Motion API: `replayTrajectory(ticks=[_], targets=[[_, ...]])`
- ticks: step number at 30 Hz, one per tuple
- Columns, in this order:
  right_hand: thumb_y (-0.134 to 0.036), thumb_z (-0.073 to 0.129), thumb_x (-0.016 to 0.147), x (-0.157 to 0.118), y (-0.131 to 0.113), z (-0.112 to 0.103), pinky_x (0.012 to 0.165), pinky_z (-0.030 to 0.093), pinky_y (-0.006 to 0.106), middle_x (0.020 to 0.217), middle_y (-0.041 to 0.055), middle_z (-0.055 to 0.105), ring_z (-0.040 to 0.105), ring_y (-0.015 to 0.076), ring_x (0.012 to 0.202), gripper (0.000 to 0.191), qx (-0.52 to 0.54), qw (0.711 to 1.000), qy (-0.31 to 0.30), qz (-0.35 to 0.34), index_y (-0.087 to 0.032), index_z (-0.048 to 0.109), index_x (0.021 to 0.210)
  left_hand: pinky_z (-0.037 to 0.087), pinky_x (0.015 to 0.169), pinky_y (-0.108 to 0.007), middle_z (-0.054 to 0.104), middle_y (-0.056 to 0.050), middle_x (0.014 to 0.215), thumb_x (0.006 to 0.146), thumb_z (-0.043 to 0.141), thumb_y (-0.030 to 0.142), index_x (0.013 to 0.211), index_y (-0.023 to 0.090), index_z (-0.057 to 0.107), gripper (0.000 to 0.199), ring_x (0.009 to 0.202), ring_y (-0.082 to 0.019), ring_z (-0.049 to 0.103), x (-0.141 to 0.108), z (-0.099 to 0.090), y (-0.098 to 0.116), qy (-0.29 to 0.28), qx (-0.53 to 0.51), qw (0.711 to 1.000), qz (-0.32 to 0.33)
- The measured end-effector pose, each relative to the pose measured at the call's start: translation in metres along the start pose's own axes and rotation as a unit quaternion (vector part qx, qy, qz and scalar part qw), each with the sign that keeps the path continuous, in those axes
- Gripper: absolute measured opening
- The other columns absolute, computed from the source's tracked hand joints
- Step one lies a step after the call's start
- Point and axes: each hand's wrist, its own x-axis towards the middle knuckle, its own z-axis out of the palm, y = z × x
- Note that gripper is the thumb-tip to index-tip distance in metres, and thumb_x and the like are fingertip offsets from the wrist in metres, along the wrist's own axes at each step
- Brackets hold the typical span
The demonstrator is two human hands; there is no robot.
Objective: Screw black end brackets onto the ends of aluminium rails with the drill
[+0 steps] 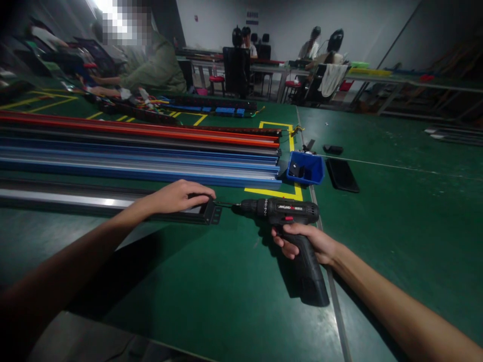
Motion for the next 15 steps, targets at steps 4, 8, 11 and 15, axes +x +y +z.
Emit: replayTrajectory(ticks=[4,8,11,15], targets=[[-0.032,0.074,0.094,0.0,0.0018,0.0005,0.053,0.053,0.019,0.083,0.0069,0.067,0.051,0.0046,0.049,0.028,-0.017,1.0,0.008,-0.002,-0.006,0.075,0.104,0.051,0.097,-0.025,0.079,0.003,0.124,0.106,0.05,0.046,0.127,0.031,0.075,0.036,0.111,-0.016,0.075,0.0006,-0.0006,0.0011,-0.002,-0.007,1.0,-0.003],[-0.032,0.074,0.093,-0.0002,0.0044,0.0018,0.051,0.05,0.018,0.083,0.0073,0.066,0.049,0.005,0.049,0.028,-0.036,0.999,0.005,-0.001,-0.006,0.075,0.104,0.052,0.097,-0.025,0.08,0.003,0.122,0.104,0.054,0.044,0.126,0.032,0.076,0.033,0.11,-0.016,0.075,0.0005,-0.0008,0.001,0.007,-0.028,1.0,-0.006],[-0.03,0.073,0.093,-0.0005,0.0045,0.0021,0.051,0.049,0.019,0.084,0.0075,0.066,0.048,0.0048,0.049,0.026,-0.037,0.999,0.005,0.0,-0.007,0.075,0.105,0.052,0.098,-0.025,0.08,0.002,0.123,0.103,0.054,0.044,0.126,0.031,0.076,0.034,0.111,-0.017,0.075,0.0004,0.0005,-0.0006,0.009,-0.037,0.999,-0.001],[-0.027,0.072,0.089,-0.0011,0.0034,0.0013,0.05,0.047,0.019,0.083,0.0079,0.066,0.047,0.0056,0.048,0.026,-0.033,0.999,-0.003,-0.004,-0.006,0.076,0.104,0.052,0.1,-0.028,0.079,-0.001,0.123,0.103,0.054,0.043,0.125,0.028,0.076,0.034,0.111,-0.017,0.074,0.0025,0.0006,-0.0038,0.016,-0.031,0.999,0.017]])
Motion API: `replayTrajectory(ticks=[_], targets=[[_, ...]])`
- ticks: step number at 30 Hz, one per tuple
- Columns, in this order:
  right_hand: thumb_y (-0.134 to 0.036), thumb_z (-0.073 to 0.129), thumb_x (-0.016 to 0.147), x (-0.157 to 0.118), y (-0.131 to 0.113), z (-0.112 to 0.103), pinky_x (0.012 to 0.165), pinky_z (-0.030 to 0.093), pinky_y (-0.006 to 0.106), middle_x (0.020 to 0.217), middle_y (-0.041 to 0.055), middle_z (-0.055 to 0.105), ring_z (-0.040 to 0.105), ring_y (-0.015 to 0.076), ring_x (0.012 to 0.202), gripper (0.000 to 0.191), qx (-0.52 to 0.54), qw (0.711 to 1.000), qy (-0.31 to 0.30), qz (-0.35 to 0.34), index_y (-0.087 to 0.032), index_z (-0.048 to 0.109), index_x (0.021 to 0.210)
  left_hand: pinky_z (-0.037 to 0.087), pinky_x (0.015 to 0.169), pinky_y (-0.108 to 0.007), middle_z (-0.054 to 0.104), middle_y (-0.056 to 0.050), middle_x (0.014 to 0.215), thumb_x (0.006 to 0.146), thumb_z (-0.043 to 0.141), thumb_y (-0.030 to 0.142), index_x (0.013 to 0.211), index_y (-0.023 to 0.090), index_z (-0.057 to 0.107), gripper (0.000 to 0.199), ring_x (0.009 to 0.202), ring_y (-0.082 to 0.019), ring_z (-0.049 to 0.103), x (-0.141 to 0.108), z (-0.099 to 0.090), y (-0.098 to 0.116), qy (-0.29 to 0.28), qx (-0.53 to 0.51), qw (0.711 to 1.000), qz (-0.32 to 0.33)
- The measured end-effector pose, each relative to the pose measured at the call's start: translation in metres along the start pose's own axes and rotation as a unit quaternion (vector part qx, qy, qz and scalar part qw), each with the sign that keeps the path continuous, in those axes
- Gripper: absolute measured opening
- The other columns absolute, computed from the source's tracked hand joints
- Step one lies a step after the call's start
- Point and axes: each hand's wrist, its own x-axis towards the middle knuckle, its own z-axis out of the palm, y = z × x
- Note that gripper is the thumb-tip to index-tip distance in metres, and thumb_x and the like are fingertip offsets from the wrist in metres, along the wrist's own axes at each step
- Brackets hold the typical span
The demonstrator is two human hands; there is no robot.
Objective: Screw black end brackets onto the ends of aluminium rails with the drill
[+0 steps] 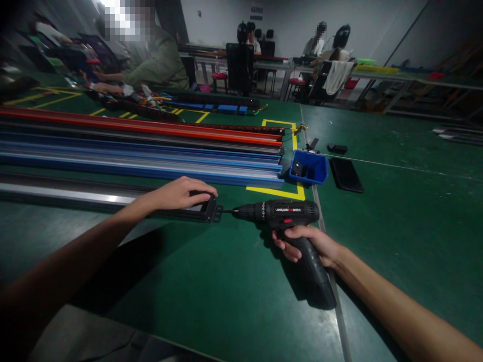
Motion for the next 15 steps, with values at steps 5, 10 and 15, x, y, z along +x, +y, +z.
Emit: replayTrajectory(ticks=[5,10,15], targets=[[-0.021,0.067,0.082,-0.007,-0.003,0.003,0.047,0.042,0.021,0.078,0.0071,0.065,0.042,0.0043,0.043,0.028,0.029,0.999,-0.001,-0.029,-0.004,0.076,0.102,0.049,0.106,-0.038,0.076,-0.008,0.125,0.103,0.053,0.038,0.127,0.02,0.073,0.036,0.117,-0.022,0.068,0.002,-0.006,0.012,0.077,0.042,0.995,0.037],[-0.023,0.065,0.074,-0.025,-0.019,0.014,0.045,0.035,0.022,0.073,0.0058,0.064,0.038,0.0031,0.039,0.031,0.022,0.993,0.054,-0.098,-0.005,0.075,0.098,0.044,0.093,-0.043,0.077,-0.012,0.112,0.103,0.053,0.03,0.12,0.019,0.074,0.03,0.109,-0.027,0.064,0.001,0.004,0.053,0.122,0.244,0.959,0.077],[-0.026,0.065,0.071,-0.045,-0.03,0.026,0.04,0.027,0.024,0.066,0.0005,0.059,0.023,0.0005,0.034,0.029,0.024,0.98,0.096,-0.175,-0.009,0.076,0.091,0.036,0.081,-0.041,0.078,-0.012,0.103,0.094,0.062,0.011,0.109,0.017,0.076,0.021,0.104,-0.027,0.063,0.018,0.025,0.083,-0.038,0.347,0.93,0.113]])
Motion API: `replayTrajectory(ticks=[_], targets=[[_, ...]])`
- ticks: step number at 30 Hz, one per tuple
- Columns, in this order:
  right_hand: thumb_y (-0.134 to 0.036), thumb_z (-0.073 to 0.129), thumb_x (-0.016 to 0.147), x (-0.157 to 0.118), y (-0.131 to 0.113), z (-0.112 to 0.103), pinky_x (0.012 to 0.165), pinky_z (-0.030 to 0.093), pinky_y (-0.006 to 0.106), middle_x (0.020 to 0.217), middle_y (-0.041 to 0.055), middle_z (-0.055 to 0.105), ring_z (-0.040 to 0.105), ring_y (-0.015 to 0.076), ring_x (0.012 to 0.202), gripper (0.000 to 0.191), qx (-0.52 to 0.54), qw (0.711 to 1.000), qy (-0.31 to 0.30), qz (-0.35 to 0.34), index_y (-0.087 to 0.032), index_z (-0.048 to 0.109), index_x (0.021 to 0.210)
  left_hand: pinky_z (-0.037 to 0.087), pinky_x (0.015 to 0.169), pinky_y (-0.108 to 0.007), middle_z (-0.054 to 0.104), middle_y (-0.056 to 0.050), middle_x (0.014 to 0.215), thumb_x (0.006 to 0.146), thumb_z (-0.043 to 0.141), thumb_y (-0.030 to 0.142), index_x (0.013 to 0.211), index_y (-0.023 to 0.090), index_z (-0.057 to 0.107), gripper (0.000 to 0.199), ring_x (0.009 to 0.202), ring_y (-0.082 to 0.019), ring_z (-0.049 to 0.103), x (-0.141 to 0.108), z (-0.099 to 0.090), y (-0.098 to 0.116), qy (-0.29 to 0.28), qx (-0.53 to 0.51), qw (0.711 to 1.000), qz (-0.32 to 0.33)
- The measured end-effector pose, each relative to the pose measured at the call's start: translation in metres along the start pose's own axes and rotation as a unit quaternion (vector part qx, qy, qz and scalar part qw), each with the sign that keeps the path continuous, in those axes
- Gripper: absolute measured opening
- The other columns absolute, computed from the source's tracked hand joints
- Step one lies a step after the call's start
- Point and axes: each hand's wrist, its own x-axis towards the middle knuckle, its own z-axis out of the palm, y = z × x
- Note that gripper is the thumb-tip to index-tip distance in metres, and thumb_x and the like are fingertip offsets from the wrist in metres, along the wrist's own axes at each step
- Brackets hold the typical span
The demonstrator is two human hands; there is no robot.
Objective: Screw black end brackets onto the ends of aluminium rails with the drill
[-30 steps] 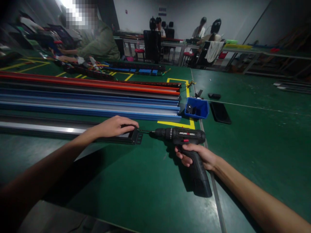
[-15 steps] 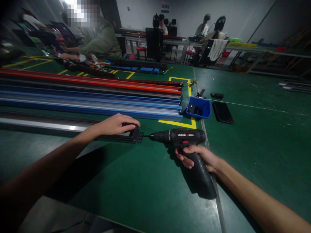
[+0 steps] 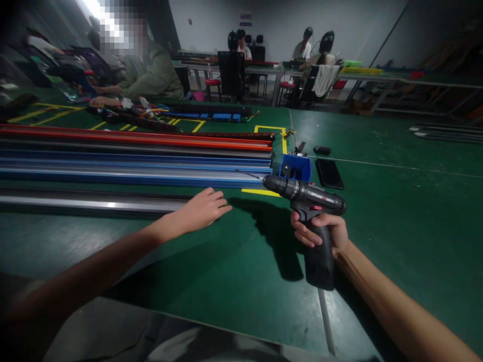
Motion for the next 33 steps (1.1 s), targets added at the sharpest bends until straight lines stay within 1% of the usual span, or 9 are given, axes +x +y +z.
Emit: replayTrajectory(ticks=[5,10,18,20,21,23,27,31,33], targets=[[-0.025,0.066,0.072,-0.023,0.01,0.002,0.039,0.029,0.022,0.068,0.001,0.061,0.025,0.0008,0.033,0.028,0.041,0.999,-0.018,-0.005,-0.01,0.075,0.093,0.035,0.082,-0.042,0.078,-0.01,0.081,0.087,0.07,0.008,0.082,0.017,0.076,0.012,0.09,-0.028,0.069,0.018,0.003,0.006,-0.078,0.017,0.997,-0.012],[-0.025,0.066,0.075,-0.037,0.031,0.001,0.039,0.034,0.02,0.072,0.002,0.063,0.028,0.0012,0.034,0.029,0.08,0.996,-0.051,0.0,-0.01,0.074,0.098,0.036,0.079,-0.04,0.075,-0.008,0.072,0.085,0.072,0.006,0.07,0.018,0.072,0.019,0.076,-0.025,0.071,0.016,0.009,0.006,-0.046,0.013,0.999,-0.008],[-0.021,0.064,0.077,-0.04,0.042,0.006,0.044,0.04,0.018,0.075,0.0054,0.066,0.029,0.0002,0.035,0.033,0.14,0.987,-0.077,0.01,-0.005,0.076,0.103,0.042,0.079,-0.04,0.076,-0.01,0.079,0.092,0.064,0.008,0.08,0.015,0.073,0.016,0.082,-0.025,0.072,0.012,0.017,0.01,-0.017,-0.022,0.999,-0.019],[-0.021,0.064,0.078,-0.04,0.045,0.007,0.045,0.042,0.017,0.076,0.0058,0.067,0.029,0.0,0.036,0.034,0.157,0.983,-0.095,0.014,-0.004,0.076,0.106,0.045,0.082,-0.038,0.078,-0.011,0.093,0.095,0.061,0.01,0.093,0.014,0.074,0.014,0.09,-0.023,0.073,0.008,0.011,0.01,0.034,-0.111,0.992,-0.053],[-0.021,0.064,0.079,-0.04,0.047,0.007,0.046,0.042,0.017,0.076,0.0058,0.067,0.029,0.0,0.036,0.035,0.164,0.98,-0.106,0.016,-0.003,0.076,0.107,0.047,0.083,-0.036,0.077,-0.01,0.1,0.097,0.059,0.012,0.098,0.014,0.074,0.015,0.094,-0.022,0.072,0.005,0.007,0.01,0.072,-0.183,0.977,-0.084],[-0.02,0.063,0.08,-0.04,0.052,0.01,0.046,0.043,0.017,0.077,0.0063,0.067,0.03,0.0003,0.037,0.036,0.178,0.976,-0.127,0.022,-0.003,0.076,0.109,0.049,0.083,-0.031,0.075,-0.008,0.107,0.099,0.056,0.014,0.105,0.016,0.074,0.019,0.096,-0.018,0.07,-0.002,-0.002,0.009,0.145,-0.344,0.913,-0.165],[-0.02,0.06,0.082,-0.037,0.062,0.018,0.046,0.043,0.017,0.08,0.008,0.068,0.033,0.0009,0.037,0.038,0.206,0.966,-0.156,0.03,-0.002,0.075,0.112,0.047,0.07,-0.024,0.07,-0.003,0.095,0.102,0.054,0.027,0.106,0.02,0.075,0.023,0.079,-0.012,0.063,-0.013,-0.014,0.009,0.216,-0.572,0.744,-0.268],[-0.019,0.059,0.082,-0.033,0.067,0.024,0.046,0.043,0.017,0.079,0.0074,0.067,0.032,0.0006,0.037,0.038,0.223,0.961,-0.161,0.034,-0.001,0.075,0.112,0.039,0.056,-0.02,0.058,0.003,0.068,0.096,0.068,0.051,0.094,0.016,0.07,0.034,0.059,-0.007,0.052,-0.014,-0.011,0.014,0.251,-0.747,0.548,-0.279],[-0.019,0.06,0.081,-0.03,0.068,0.025,0.046,0.044,0.017,0.079,0.0073,0.067,0.032,0.0006,0.037,0.038,0.223,0.961,-0.156,0.04,-0.002,0.075,0.111,0.044,0.057,-0.021,0.062,0.001,0.074,0.088,0.076,0.056,0.086,0.015,0.066,0.041,0.062,-0.008,0.058,-0.012,-0.008,0.017,0.258,-0.793,0.49,-0.255]])
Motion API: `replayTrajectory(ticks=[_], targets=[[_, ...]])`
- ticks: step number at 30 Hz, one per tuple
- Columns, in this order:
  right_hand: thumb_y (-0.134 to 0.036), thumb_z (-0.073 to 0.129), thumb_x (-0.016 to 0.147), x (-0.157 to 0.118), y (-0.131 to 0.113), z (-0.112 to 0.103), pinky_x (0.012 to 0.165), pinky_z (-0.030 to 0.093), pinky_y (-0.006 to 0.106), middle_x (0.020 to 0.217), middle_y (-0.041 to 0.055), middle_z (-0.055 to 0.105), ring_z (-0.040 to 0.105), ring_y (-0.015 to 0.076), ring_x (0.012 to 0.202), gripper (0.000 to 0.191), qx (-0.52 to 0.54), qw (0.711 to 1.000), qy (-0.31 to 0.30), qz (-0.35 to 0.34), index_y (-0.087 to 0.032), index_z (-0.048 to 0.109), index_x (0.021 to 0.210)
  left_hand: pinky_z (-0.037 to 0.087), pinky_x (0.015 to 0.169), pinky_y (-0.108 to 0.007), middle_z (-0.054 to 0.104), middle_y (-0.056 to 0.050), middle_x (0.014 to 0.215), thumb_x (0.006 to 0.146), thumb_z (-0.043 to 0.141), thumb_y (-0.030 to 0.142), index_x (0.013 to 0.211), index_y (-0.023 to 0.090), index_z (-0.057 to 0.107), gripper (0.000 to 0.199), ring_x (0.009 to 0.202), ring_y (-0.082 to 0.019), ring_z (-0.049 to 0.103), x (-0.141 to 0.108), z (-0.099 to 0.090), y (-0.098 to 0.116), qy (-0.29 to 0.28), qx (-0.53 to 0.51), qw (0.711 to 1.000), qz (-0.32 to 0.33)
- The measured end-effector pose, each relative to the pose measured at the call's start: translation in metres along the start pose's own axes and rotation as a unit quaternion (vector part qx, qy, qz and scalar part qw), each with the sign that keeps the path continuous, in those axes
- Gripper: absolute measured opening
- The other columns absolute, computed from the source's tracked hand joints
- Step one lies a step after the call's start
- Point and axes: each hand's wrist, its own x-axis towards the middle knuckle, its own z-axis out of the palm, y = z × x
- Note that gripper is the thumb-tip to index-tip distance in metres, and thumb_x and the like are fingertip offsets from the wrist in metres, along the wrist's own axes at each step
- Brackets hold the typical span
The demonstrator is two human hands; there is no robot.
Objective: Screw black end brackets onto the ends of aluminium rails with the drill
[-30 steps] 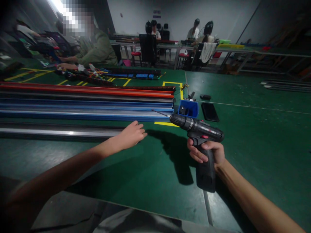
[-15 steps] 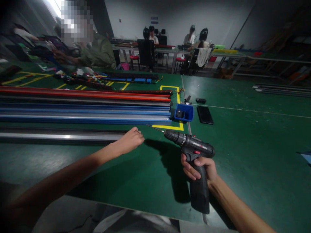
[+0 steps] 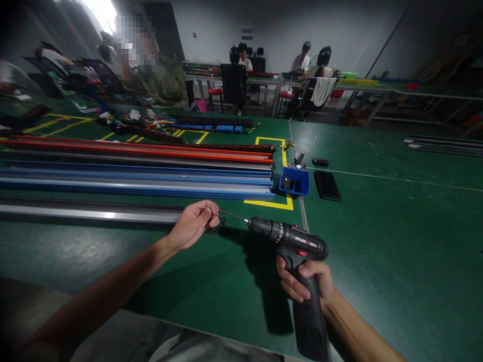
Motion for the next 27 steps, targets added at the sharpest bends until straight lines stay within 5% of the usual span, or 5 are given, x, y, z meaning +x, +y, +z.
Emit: replayTrajectory(ticks=[3,9,14,20,27], targets=[[-0.019,0.06,0.081,0.003,0.001,-0.002,0.046,0.045,0.017,0.079,0.0072,0.067,0.033,0.0009,0.037,0.037,-0.001,1.0,0.008,0.006,-0.002,0.076,0.11,0.055,0.063,-0.025,0.07,-0.004,0.091,0.081,0.085,0.05,0.08,0.014,0.065,0.041,0.069,-0.012,0.069,0.0,-0.001,-0.004,-0.026,-0.001,1.0,0.0],[-0.02,0.06,0.082,0.005,0.004,-0.01,0.044,0.044,0.017,0.079,0.0078,0.067,0.034,0.0009,0.036,0.038,-0.003,1.0,0.014,0.006,-0.001,0.076,0.111,0.059,0.064,-0.024,0.076,-0.003,0.076,0.083,0.085,0.037,0.088,0.016,0.071,0.026,0.066,-0.013,0.073,-0.002,-0.012,-0.007,0.014,0.134,0.989,0.057],[-0.019,0.06,0.082,0.006,0.004,-0.014,0.044,0.045,0.017,0.078,0.0078,0.067,0.035,0.0011,0.037,0.038,0.004,1.0,0.014,0.01,-0.001,0.075,0.111,0.06,0.07,-0.023,0.079,-0.002,0.082,0.079,0.088,0.031,0.088,0.019,0.077,0.019,0.074,-0.014,0.075,0.002,-0.016,-0.006,0.045,0.276,0.945,0.17],[-0.02,0.061,0.081,0.006,0.004,-0.018,0.044,0.044,0.017,0.078,0.0079,0.067,0.036,0.0015,0.037,0.038,0.0,0.999,0.027,0.019,-0.002,0.076,0.111,0.056,0.062,-0.018,0.078,0.0,0.075,0.077,0.09,0.029,0.085,0.018,0.077,0.019,0.065,-0.011,0.072,0.006,-0.013,-0.004,0.075,0.338,0.916,0.205],[-0.019,0.06,0.08,0.005,0.004,-0.023,0.042,0.042,0.017,0.076,0.0078,0.067,0.037,0.0022,0.037,0.038,0.005,0.999,0.034,0.025,-0.002,0.075,0.11,0.054,0.063,-0.017,0.076,0.001,0.076,0.079,0.088,0.021,0.085,0.016,0.075,0.014,0.066,-0.009,0.07,0.009,-0.013,0.005,0.032,0.429,0.845,0.318]])
